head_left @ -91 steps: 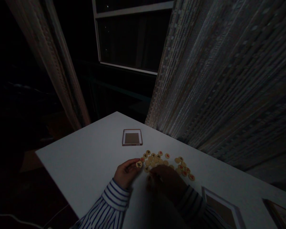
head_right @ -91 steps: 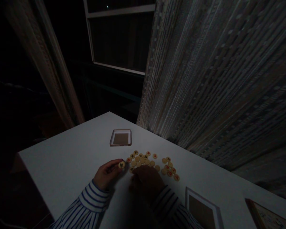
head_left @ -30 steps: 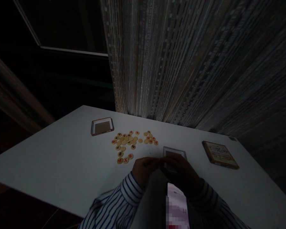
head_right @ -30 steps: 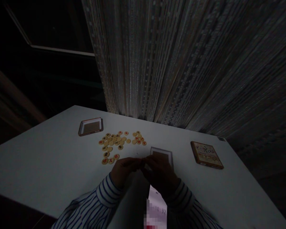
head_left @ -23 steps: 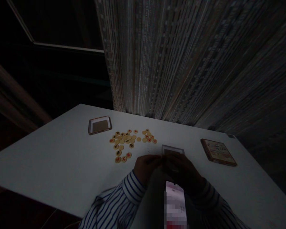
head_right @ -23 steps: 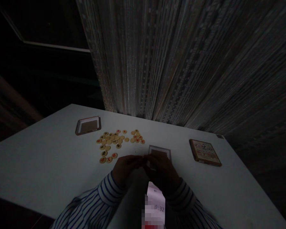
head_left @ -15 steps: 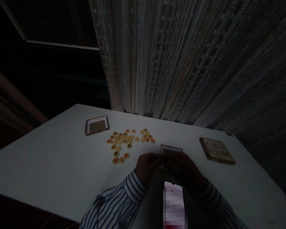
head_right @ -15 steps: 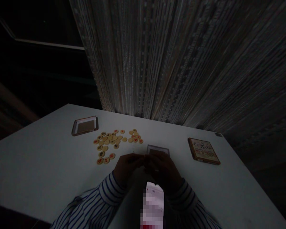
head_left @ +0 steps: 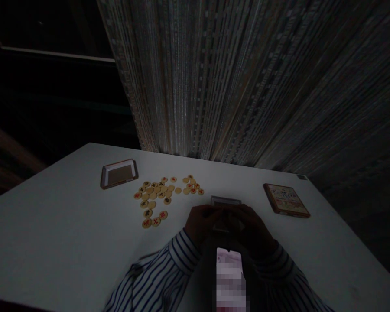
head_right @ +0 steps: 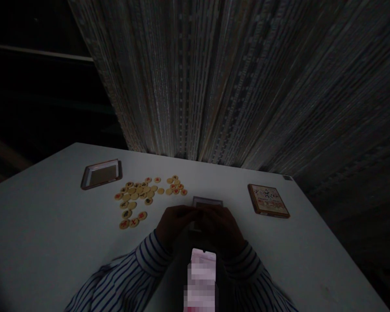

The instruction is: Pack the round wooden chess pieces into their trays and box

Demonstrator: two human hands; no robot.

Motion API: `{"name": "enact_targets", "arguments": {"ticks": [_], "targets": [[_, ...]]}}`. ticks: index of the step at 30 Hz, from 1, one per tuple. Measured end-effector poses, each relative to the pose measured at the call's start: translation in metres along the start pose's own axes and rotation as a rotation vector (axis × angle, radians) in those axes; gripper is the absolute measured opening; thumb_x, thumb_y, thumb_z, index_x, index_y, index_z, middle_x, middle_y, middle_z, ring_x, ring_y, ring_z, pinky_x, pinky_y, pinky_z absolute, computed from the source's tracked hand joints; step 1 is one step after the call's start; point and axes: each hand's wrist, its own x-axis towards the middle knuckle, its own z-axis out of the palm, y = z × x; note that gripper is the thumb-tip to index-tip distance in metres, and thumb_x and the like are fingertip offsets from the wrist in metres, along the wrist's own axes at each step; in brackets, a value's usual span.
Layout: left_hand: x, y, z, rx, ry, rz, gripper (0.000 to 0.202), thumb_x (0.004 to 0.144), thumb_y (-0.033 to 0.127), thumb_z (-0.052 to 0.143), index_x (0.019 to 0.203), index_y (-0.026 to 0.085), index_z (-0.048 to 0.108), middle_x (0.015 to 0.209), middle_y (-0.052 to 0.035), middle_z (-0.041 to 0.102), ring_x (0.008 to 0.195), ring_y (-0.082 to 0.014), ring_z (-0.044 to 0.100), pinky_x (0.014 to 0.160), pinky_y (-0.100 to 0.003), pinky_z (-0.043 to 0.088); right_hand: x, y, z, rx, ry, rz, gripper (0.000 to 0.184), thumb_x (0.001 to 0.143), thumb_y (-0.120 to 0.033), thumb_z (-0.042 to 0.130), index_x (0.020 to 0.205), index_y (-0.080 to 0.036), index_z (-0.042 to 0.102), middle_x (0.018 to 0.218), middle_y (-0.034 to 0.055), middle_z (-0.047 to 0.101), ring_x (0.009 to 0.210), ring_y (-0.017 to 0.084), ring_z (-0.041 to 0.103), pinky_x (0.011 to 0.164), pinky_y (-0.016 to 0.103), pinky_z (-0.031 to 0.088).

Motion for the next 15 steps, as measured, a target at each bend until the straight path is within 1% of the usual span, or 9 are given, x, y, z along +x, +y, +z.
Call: {"name": "enact_targets", "arguments": {"ticks": [4,7,9,12,15], "targets": [[0.003,-0.003,0.002,0.039,-0.02,0.029,0.022,0.071,0.026,0.057,0.085,0.015,0.07,0.084,-0.0062,0.071,0.08,-0.0201,0.064,0.076,-0.031,0.05,-0.002,0.003,0.002,-0.044,0.025,-0.027,0.017,0.085,-0.023,0.045,0.093,-0.02,0.061,0.084,0.0077,0.067,0.075,0.018,0.062,0.06,0.032,0.05],[0.006,-0.014,0.002,0.121,0.0,0.063,0.024,0.073,0.031,0.055,0.085,0.016,0.07,0.084,-0.0057,0.071,0.079,-0.019,0.064,0.074,-0.029,0.049,-0.005,0.005,0.005,-0.05,0.008,0.034,0.016,0.084,-0.024,0.046,0.09,-0.018,0.06,0.083,0.0079,0.067,0.074,0.018,0.061,0.061,0.032,0.05],[0.007,-0.024,0.002,0.231,0.092,0.082,0.024,0.074,0.032,0.054,0.082,0.016,0.069,0.079,-0.0059,0.071,0.075,-0.0184,0.063,0.07,-0.029,0.049,-0.008,0.007,0.006,-0.049,-0.007,0.078,0.015,0.083,-0.024,0.048,0.09,-0.017,0.06,0.083,0.0078,0.066,0.074,0.017,0.061,0.062,0.032,0.049],[0.007,-0.037,0.001,0.379,0.206,0.112,0.024,0.075,0.031,0.052,0.084,0.015,0.068,0.078,-0.0063,0.069,0.071,-0.0172,0.062,0.066,-0.029,0.049,-0.013,0.012,0.007,-0.046,-0.019,0.106,0.013,0.082,-0.022,0.049,0.089,-0.018,0.059,0.084,0.0077,0.066,0.076,0.017,0.06,0.064,0.032,0.049],[0.007,-0.045,-0.001,0.488,0.239,0.137,0.024,0.077,0.031,0.05,0.087,0.015,0.066,0.079,-0.0066,0.067,0.068,-0.0158,0.06,0.066,-0.029,0.049,-0.019,0.017,0.006,-0.04,-0.016,0.127,0.013,0.08,-0.02,0.05,0.089,-0.019,0.059,0.084,0.0071,0.066,0.077,0.017,0.06,0.065,0.032,0.049]]}}
